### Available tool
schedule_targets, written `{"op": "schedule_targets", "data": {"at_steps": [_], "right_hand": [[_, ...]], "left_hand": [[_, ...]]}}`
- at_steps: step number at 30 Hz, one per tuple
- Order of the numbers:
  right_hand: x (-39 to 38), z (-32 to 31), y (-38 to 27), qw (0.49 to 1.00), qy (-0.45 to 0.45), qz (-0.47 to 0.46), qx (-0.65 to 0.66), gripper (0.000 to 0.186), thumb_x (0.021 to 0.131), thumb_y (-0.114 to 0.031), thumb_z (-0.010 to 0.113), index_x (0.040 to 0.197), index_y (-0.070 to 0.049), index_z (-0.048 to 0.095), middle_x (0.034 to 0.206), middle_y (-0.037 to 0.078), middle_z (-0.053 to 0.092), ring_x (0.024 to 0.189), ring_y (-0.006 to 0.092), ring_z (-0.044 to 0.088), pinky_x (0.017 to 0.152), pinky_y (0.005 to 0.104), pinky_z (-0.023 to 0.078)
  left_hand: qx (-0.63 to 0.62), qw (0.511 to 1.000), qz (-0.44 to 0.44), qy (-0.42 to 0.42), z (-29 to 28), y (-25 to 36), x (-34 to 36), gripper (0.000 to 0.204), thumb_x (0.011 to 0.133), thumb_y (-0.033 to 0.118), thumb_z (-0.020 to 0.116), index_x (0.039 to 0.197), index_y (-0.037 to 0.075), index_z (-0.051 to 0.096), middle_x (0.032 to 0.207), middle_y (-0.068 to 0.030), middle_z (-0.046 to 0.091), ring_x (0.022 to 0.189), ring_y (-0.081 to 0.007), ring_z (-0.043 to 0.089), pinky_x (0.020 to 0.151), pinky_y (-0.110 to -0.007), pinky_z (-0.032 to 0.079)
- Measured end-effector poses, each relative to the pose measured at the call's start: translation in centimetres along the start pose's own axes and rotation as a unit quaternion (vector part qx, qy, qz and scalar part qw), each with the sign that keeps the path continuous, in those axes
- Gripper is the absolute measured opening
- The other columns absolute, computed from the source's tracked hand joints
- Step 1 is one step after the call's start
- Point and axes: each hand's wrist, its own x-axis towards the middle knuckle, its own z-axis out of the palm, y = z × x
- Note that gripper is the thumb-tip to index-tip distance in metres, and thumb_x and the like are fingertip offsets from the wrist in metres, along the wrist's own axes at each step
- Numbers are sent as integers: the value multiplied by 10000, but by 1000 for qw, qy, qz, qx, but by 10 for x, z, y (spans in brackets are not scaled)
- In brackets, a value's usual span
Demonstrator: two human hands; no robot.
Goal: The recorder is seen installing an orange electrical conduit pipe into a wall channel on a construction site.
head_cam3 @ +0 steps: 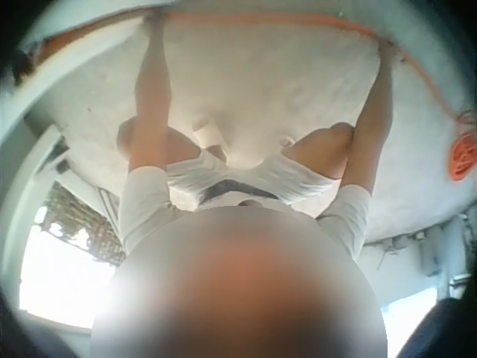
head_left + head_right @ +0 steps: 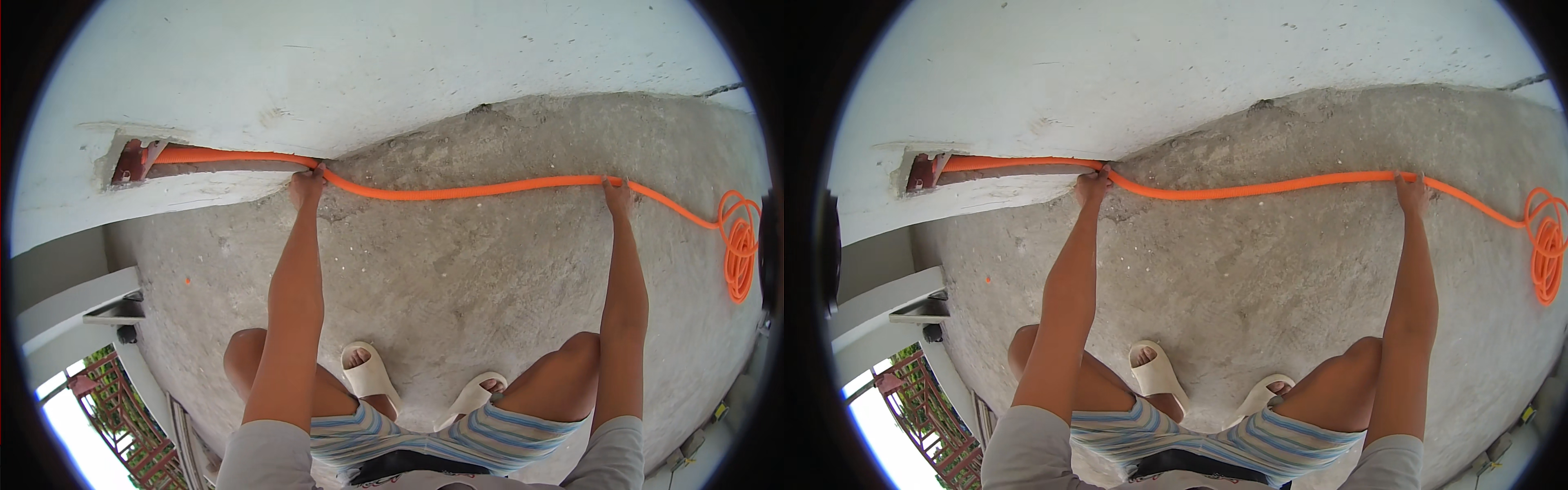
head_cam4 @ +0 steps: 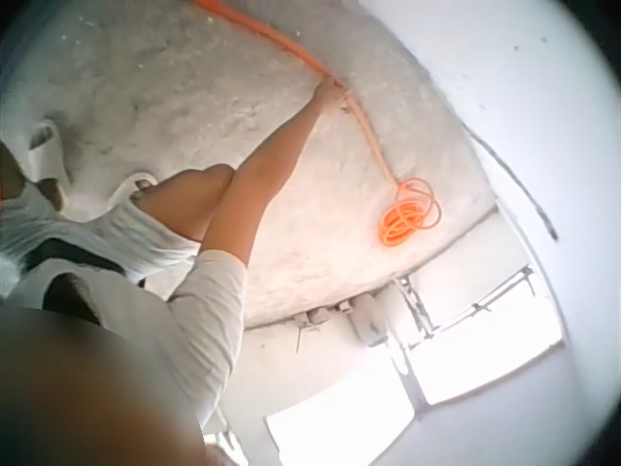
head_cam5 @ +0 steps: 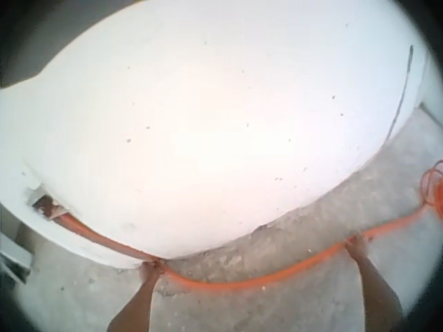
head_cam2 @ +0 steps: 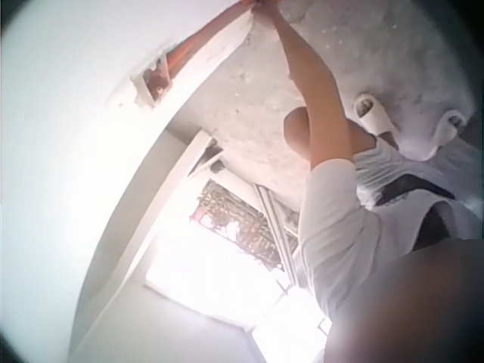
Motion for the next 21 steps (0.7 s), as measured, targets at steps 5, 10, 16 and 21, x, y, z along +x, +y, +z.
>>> {"op": "schedule_targets", "data": {"at_steps": [5, 10, 16, 21], "right_hand": [[-11, -3, -14, 999, 25, 26, -28, 912, 790, -652, 577, 1421, -26, 372, 1429, 248, 399, 1334, 405, 362, 1072, 493, 337], [-12, -1, -16, 996, 24, 49, -70, 833, 817, -614, 572, 1379, -15, 432, 1421, 234, 412, 1328, 403, 371, 1049, 513, 357], [-4, -11, -16, 997, -41, 15, -66, 978, 763, -671, 605, 1355, 84, 412, 1406, 312, 386, 1339, 403, 352, 1080, 489, 321], [-30, -15, -31, 996, -55, -5, -67, 1249, 635, -732, 692, 1448, 85, 209, 1527, 235, 216, 1414, 360, 231, 1108, 471, 303]], "left_hand": [[-1, 1000, -6, 8, 0, -2, -2, 434, 789, 545, 668, 666, 134, 726, 650, -30, 690, 706, -213, 689, 674, -368, 525], [-13, 1000, -24, -2, -3, 3, -7, 450, 763, 564, 683, 683, 123, 725, 735, -75, 707, 775, -273, 693, 715, -415, 533], [17, 1000, 2, 17, -2, 1, -4, 467, 748, 566, 695, 805, 104, 739, 854, -146, 710, 887, -320, 679, 764, -429, 531], [38, 999, 33, -13, 0, -6, 4, 459, 787, 561, 659, 750, 112, 748, 722, -65, 714, 769, -258, 701, 715, -406, 532]]}}
